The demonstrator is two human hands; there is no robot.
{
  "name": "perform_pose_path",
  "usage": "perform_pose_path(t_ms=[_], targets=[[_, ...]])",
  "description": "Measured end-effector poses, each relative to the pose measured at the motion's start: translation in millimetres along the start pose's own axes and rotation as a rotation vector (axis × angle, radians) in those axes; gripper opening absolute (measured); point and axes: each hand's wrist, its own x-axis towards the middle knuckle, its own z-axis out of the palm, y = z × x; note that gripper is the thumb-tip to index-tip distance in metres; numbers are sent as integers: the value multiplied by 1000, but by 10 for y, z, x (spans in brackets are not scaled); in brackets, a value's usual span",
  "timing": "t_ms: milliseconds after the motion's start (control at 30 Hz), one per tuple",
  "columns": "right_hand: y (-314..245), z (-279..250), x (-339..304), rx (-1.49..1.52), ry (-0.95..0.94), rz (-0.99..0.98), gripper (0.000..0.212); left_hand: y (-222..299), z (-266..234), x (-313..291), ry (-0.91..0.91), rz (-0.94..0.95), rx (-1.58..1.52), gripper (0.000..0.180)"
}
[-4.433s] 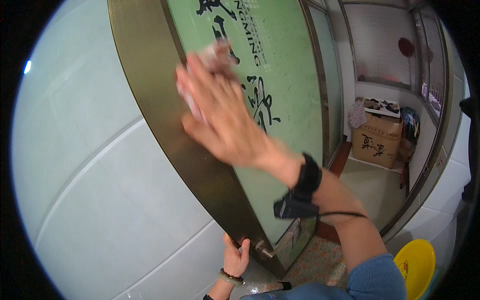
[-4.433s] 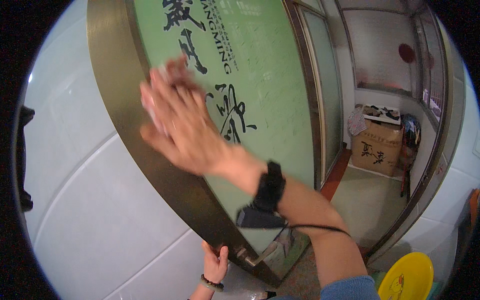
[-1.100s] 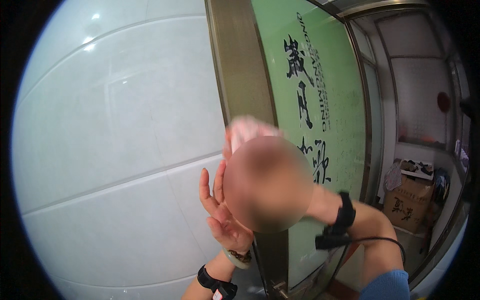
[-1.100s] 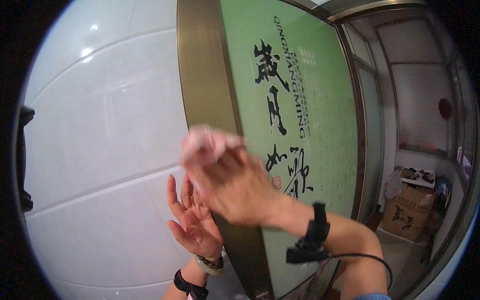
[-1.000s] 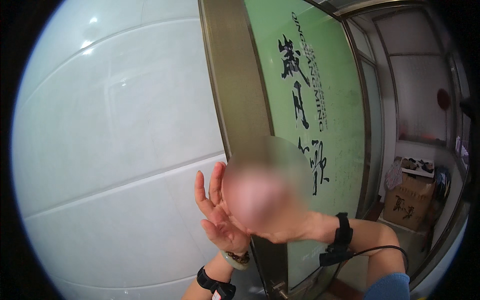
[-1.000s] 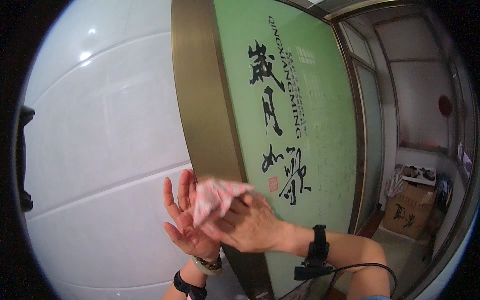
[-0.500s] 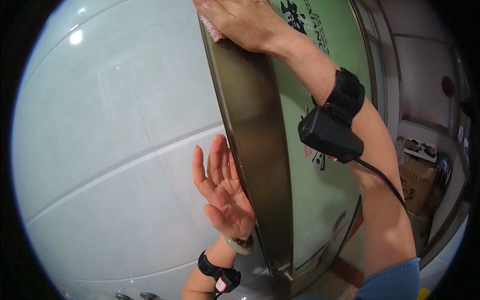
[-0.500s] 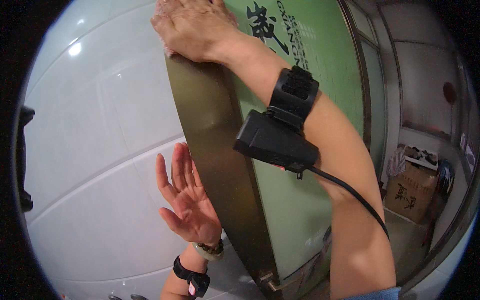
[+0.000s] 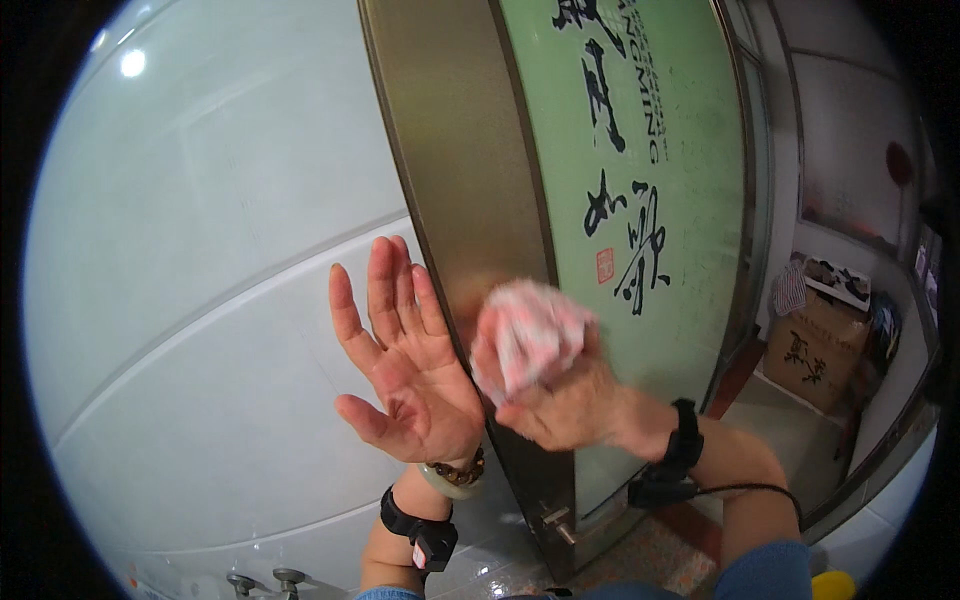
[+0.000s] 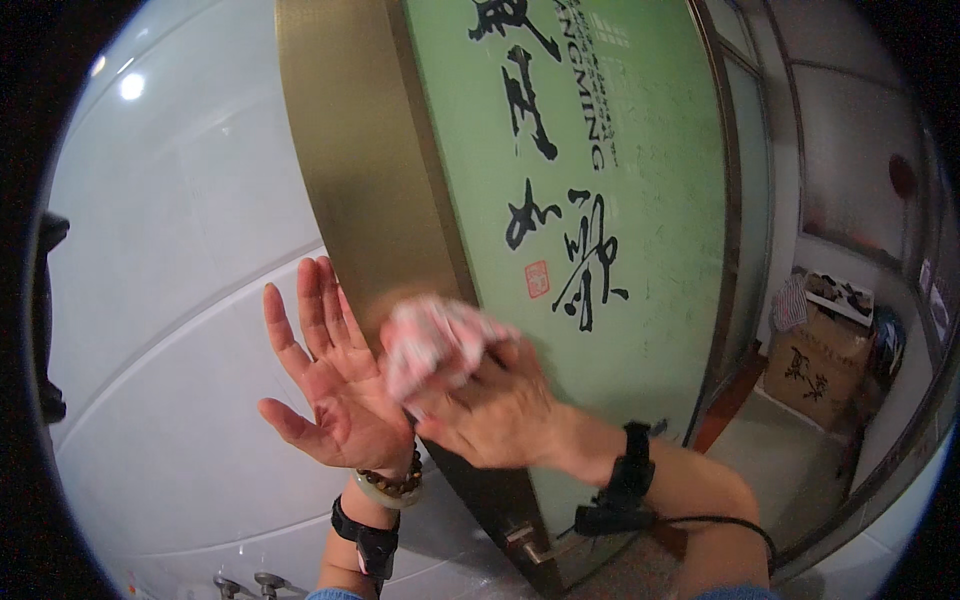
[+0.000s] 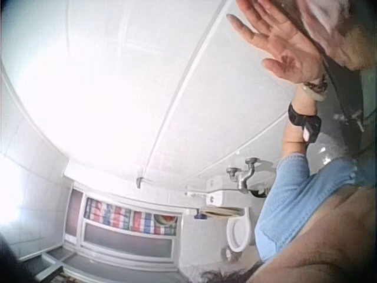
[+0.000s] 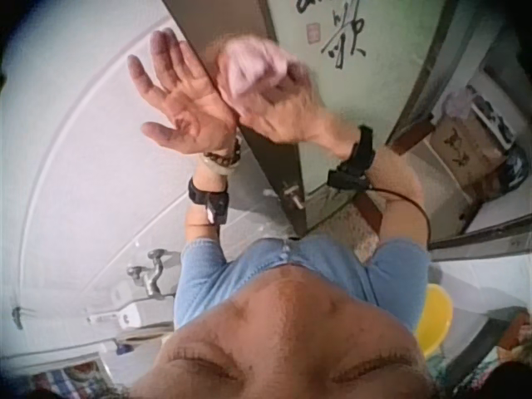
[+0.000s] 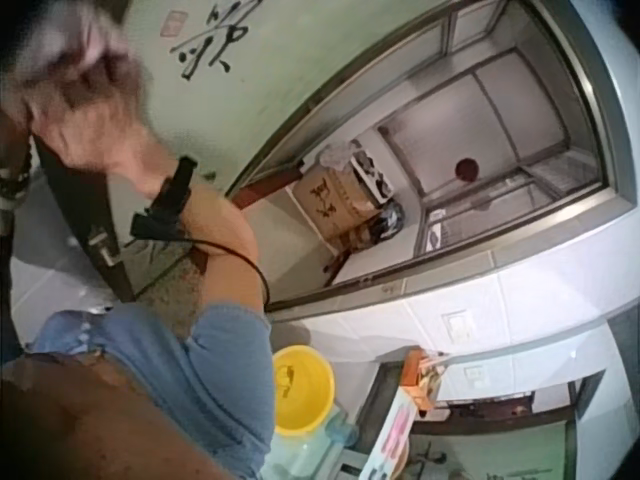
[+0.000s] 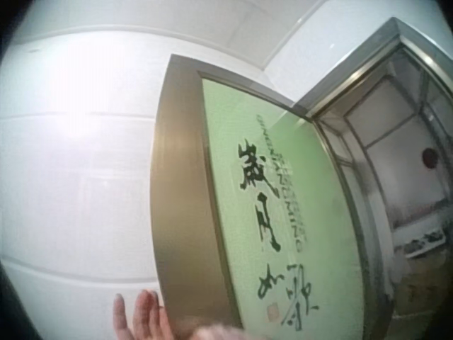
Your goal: The person washes a pink cloth in a yellow basin, then wipes a glass door with Chinese calligraphy using the cloth. Afterward, the person uses a long-handled duster to clean the upper frame of the same door.
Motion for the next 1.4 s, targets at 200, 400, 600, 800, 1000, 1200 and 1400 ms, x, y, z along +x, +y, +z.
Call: perform_pose_path(t_ms=[200,400,600,800,1000,1200,1400], targets=[[-278,127,-663,175,-134,31,30,15,-7,-24,-6,17,121,92],[-410,-29,-639,162,-276,36,30,-5,-6,-37,-31,45,200,92],[-21,-158,223,-127,-9,-61,52,6,20,-64,2,70,116,92],[491,-325,1410,-144,432,-33,61,6,122,-124,43,101,205,90],[292,-114,1001,-171,423,24,60,-15,219,-230,61,92,48,90],[-277,-39,-167,-55,254,71,53,-12,213,-185,70,116,174,89],[-112,-19,62,-153,125,141,59,-6,201,-152,53,95,-1,90]])
